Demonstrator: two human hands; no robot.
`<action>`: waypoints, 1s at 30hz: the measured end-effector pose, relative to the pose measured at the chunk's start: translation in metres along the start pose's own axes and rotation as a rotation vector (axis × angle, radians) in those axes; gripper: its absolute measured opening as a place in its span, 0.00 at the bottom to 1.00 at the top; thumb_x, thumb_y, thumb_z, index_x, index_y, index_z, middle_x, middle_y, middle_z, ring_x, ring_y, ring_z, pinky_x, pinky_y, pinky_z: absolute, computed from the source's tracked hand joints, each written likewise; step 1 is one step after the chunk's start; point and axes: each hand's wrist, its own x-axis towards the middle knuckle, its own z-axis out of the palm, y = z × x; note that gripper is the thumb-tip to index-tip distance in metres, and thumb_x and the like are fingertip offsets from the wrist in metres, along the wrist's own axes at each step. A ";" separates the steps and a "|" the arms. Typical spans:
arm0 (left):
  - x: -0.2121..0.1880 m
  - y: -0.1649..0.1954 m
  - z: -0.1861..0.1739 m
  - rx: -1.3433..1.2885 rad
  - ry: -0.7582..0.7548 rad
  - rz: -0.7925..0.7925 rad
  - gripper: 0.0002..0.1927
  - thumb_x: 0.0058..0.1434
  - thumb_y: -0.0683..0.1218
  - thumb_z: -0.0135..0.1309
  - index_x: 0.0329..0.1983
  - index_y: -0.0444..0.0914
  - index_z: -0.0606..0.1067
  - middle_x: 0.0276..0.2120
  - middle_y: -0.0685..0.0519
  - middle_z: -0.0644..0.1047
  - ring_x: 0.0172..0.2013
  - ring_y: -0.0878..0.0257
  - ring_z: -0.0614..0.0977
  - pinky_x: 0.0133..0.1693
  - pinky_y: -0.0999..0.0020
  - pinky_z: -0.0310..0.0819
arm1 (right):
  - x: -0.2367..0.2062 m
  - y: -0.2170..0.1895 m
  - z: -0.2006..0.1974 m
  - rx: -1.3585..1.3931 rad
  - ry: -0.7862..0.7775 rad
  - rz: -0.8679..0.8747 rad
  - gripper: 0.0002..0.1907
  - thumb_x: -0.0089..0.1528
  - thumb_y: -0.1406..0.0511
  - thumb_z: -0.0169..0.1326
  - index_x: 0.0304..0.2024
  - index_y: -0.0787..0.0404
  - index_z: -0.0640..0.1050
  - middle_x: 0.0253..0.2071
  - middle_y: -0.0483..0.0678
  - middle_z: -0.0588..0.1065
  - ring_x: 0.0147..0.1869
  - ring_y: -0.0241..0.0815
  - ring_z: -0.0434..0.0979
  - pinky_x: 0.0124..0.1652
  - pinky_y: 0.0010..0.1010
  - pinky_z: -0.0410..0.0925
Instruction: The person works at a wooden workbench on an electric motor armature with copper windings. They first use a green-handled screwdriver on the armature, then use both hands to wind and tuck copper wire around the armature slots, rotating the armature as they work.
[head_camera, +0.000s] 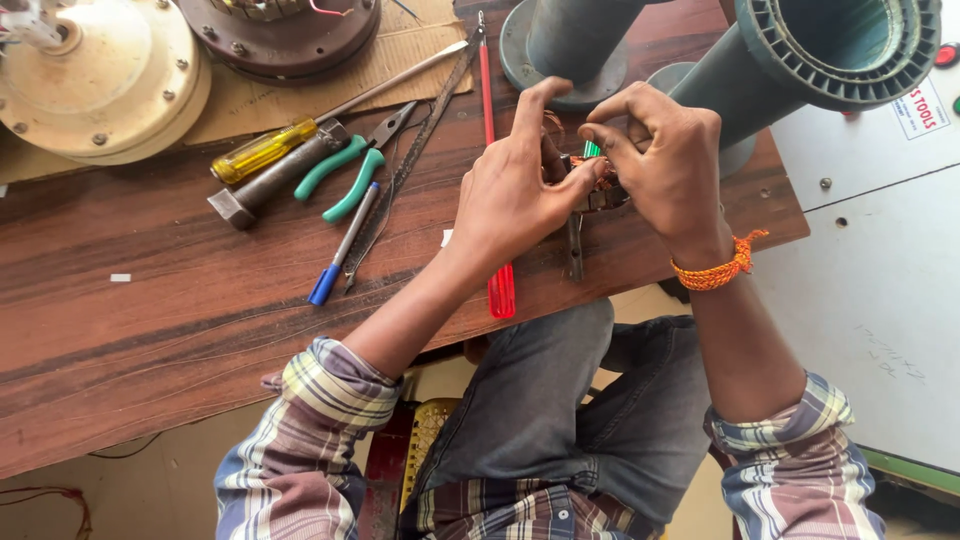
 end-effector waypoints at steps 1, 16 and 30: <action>0.005 -0.003 0.000 -0.003 -0.028 0.039 0.31 0.58 0.54 0.62 0.62 0.39 0.70 0.27 0.51 0.81 0.31 0.57 0.84 0.35 0.61 0.74 | 0.001 0.000 0.001 0.012 0.006 -0.007 0.04 0.68 0.74 0.64 0.42 0.68 0.80 0.29 0.47 0.79 0.31 0.26 0.76 0.30 0.22 0.67; 0.042 -0.036 -0.001 -0.545 -0.380 -0.013 0.18 0.58 0.51 0.61 0.48 0.37 0.80 0.36 0.56 0.83 0.38 0.71 0.84 0.43 0.72 0.79 | -0.008 -0.008 -0.005 -0.060 0.079 0.001 0.04 0.69 0.74 0.65 0.41 0.66 0.81 0.25 0.42 0.71 0.27 0.25 0.64 0.28 0.23 0.58; 0.060 -0.069 -0.031 -0.280 -0.527 0.509 0.09 0.65 0.43 0.64 0.48 0.37 0.83 0.37 0.54 0.83 0.40 0.68 0.83 0.44 0.70 0.79 | -0.054 -0.044 0.008 0.004 0.083 0.125 0.05 0.68 0.71 0.66 0.42 0.64 0.80 0.29 0.36 0.70 0.32 0.23 0.62 0.31 0.20 0.56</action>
